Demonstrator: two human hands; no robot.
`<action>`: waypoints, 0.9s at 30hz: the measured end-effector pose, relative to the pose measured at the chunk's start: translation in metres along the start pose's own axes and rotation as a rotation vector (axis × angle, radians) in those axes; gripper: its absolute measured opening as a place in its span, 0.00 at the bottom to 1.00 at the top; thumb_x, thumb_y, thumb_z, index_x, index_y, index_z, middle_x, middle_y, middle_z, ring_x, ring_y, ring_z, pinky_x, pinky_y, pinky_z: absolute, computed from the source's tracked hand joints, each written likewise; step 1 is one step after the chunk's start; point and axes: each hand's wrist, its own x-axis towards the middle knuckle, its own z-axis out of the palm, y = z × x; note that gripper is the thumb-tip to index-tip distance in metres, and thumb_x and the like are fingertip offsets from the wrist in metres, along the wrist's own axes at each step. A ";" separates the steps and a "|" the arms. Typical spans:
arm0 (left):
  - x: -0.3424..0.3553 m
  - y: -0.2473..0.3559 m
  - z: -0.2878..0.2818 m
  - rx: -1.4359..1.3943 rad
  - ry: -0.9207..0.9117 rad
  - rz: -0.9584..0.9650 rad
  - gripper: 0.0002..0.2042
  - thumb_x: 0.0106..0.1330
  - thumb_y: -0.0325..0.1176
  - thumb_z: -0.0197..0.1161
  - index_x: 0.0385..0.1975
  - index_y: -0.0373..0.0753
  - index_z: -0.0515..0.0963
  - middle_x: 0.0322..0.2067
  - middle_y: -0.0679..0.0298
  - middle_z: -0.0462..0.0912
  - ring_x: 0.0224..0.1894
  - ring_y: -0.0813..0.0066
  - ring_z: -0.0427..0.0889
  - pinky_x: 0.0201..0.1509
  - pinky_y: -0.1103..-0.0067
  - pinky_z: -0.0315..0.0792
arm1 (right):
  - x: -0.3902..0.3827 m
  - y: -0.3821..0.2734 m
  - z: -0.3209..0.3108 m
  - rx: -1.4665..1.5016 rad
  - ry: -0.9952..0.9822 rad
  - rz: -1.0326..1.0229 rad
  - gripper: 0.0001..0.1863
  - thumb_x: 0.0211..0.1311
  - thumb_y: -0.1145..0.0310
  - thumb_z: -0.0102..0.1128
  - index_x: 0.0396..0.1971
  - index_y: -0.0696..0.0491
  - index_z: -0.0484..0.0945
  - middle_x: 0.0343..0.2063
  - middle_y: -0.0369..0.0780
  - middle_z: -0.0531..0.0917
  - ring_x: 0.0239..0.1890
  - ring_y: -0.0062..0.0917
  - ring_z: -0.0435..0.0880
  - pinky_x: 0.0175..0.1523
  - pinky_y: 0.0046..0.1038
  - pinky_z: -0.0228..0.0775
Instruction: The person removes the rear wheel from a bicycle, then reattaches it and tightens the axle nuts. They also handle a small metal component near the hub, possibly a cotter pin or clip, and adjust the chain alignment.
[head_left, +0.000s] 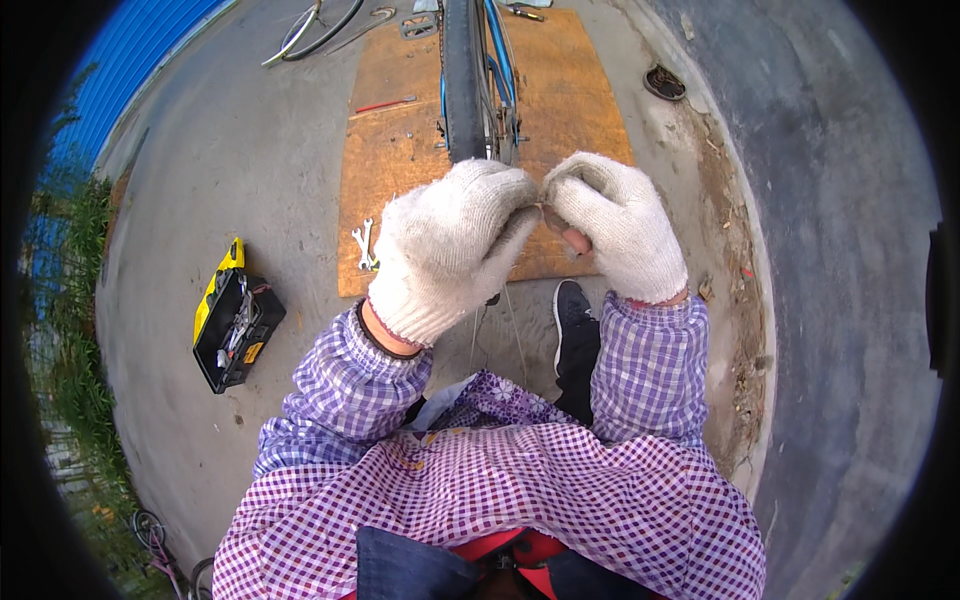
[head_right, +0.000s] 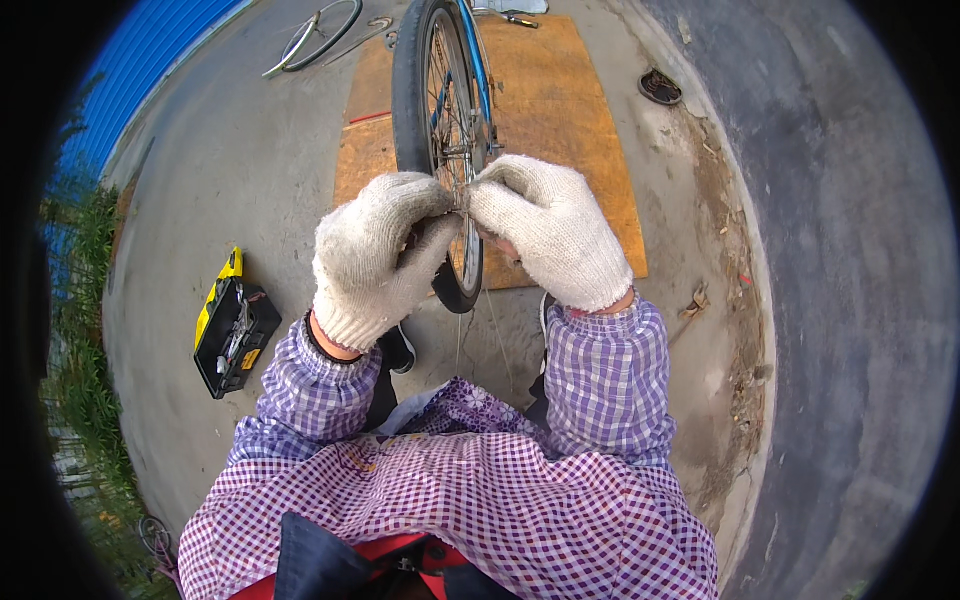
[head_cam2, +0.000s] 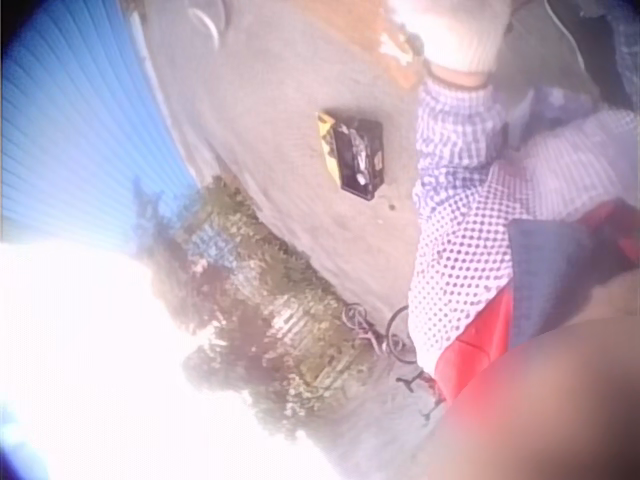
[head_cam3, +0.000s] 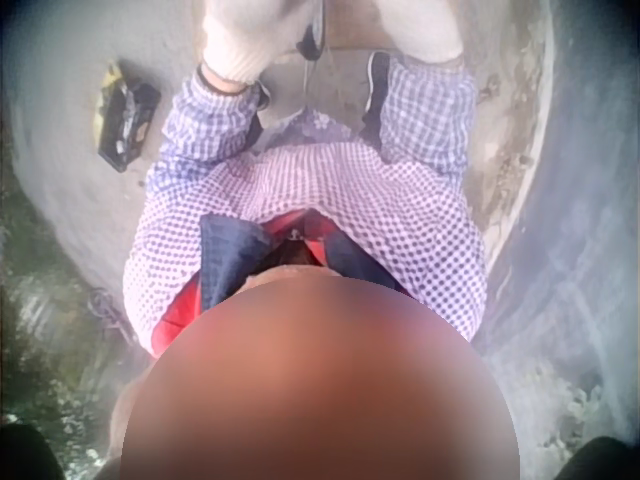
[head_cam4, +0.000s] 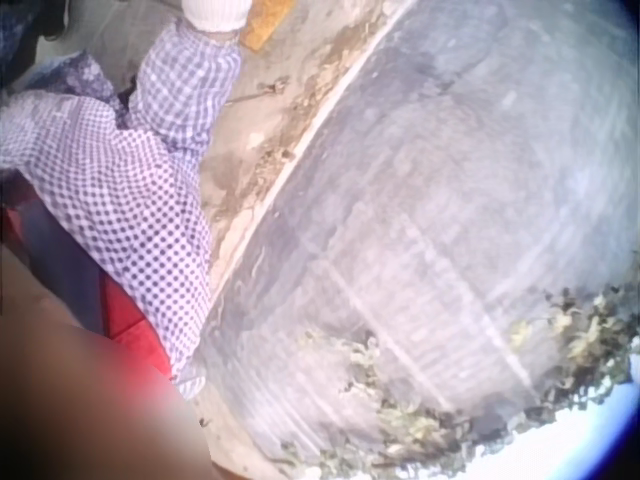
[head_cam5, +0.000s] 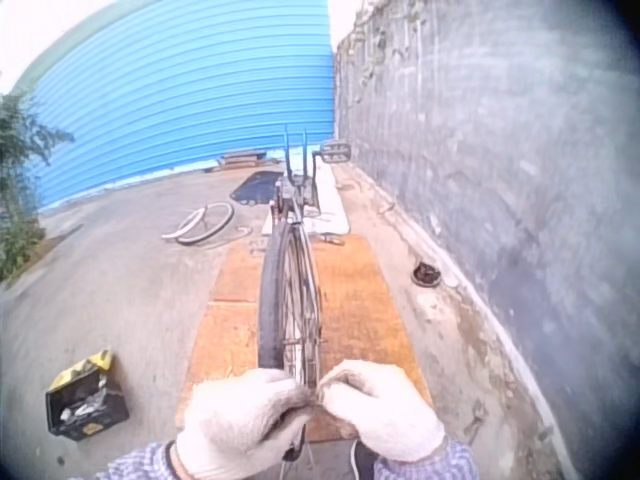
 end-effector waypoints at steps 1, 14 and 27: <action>0.000 0.000 -0.001 -0.021 -0.017 0.017 0.11 0.59 0.28 0.75 0.40 0.39 0.85 0.38 0.57 0.88 0.35 0.61 0.90 0.39 0.73 0.83 | 0.000 0.001 -0.001 0.005 -0.019 -0.004 0.13 0.71 0.63 0.61 0.38 0.58 0.85 0.24 0.32 0.80 0.23 0.11 0.72 0.29 0.20 0.64; -0.009 -0.002 -0.010 -0.056 -0.074 -0.153 0.07 0.66 0.28 0.71 0.41 0.36 0.83 0.34 0.57 0.87 0.32 0.65 0.89 0.36 0.75 0.82 | 0.005 0.007 0.016 0.182 -0.030 0.002 0.12 0.64 0.69 0.66 0.44 0.59 0.82 0.28 0.32 0.80 0.24 0.11 0.73 0.30 0.19 0.69; -0.012 -0.007 0.014 -0.123 0.076 -0.109 0.09 0.65 0.28 0.70 0.43 0.37 0.82 0.36 0.56 0.86 0.36 0.58 0.89 0.39 0.70 0.81 | 0.005 0.011 0.005 0.126 -0.047 0.056 0.14 0.76 0.60 0.57 0.42 0.56 0.83 0.19 0.29 0.75 0.20 0.09 0.67 0.26 0.19 0.59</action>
